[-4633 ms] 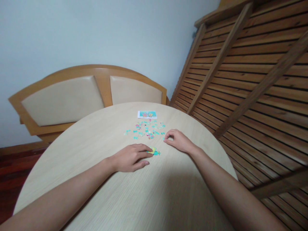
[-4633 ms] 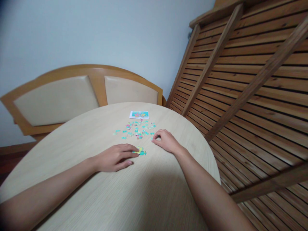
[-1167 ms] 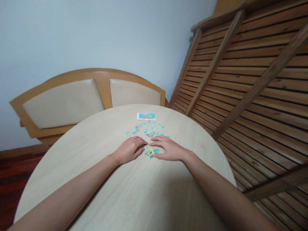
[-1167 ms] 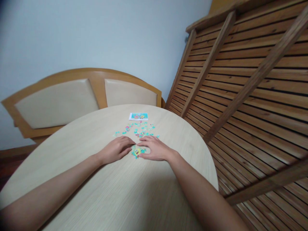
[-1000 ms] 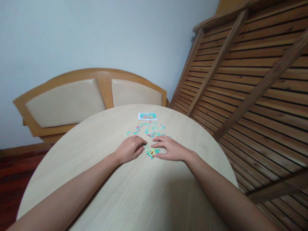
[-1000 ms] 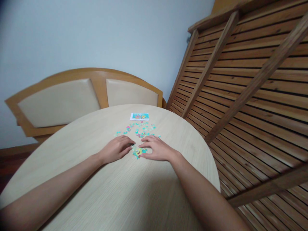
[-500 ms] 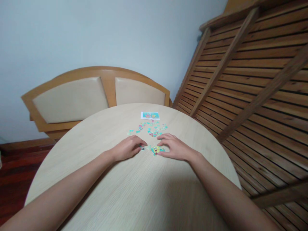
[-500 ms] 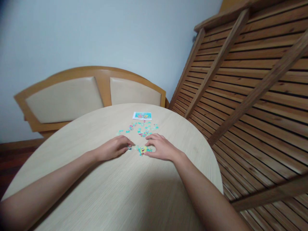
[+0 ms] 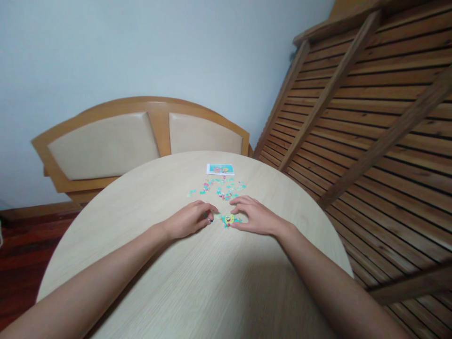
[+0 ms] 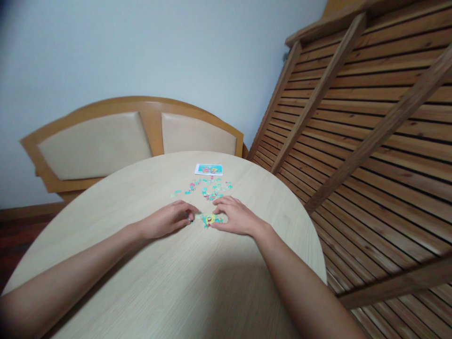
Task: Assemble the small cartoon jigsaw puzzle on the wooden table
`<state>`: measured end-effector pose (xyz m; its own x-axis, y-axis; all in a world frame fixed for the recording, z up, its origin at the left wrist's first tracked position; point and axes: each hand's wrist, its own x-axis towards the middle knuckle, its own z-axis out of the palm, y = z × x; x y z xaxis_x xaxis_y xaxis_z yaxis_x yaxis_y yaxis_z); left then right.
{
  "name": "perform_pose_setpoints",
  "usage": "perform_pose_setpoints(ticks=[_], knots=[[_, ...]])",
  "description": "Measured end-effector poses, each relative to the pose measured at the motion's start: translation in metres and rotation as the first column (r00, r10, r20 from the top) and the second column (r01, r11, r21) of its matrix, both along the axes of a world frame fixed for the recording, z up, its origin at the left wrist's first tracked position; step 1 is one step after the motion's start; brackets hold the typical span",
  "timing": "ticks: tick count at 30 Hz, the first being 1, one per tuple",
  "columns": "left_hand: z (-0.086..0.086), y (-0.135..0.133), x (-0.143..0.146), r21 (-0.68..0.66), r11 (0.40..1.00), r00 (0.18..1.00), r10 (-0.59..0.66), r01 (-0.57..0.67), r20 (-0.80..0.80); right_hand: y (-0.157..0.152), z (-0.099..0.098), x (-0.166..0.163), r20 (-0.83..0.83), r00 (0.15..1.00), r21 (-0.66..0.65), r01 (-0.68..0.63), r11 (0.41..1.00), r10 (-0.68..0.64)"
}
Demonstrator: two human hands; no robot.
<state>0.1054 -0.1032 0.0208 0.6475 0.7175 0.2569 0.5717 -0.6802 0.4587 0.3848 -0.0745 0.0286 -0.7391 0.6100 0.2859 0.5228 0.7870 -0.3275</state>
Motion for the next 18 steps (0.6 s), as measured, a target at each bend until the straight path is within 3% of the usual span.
perform_pose_setpoints(ticks=[6, 10, 15, 18], knots=[[0.008, -0.01, 0.008, -0.116, 0.987, 0.993, -0.114, 0.115, 0.015, 0.001, -0.003, -0.001, -0.012, 1.0, 0.011, 0.0, 1.0, 0.0], [0.007, -0.017, 0.019, -0.126, 0.981, 0.989, -0.147, 0.15, 0.036, -0.001, -0.003, -0.004, -0.008, 1.0, 0.019, 0.024, 1.0, -0.024], [0.004, -0.019, 0.025, -0.056, 0.998, 0.999, -0.02, 0.019, -0.03, -0.004, 0.001, -0.006, 0.011, 0.999, 0.009, 0.041, 0.999, -0.041], [0.006, -0.019, 0.024, -0.082, 0.996, 0.997, 0.036, -0.041, -0.067, -0.005, 0.002, -0.006, 0.012, 0.999, 0.004, 0.04, 0.999, -0.04]])
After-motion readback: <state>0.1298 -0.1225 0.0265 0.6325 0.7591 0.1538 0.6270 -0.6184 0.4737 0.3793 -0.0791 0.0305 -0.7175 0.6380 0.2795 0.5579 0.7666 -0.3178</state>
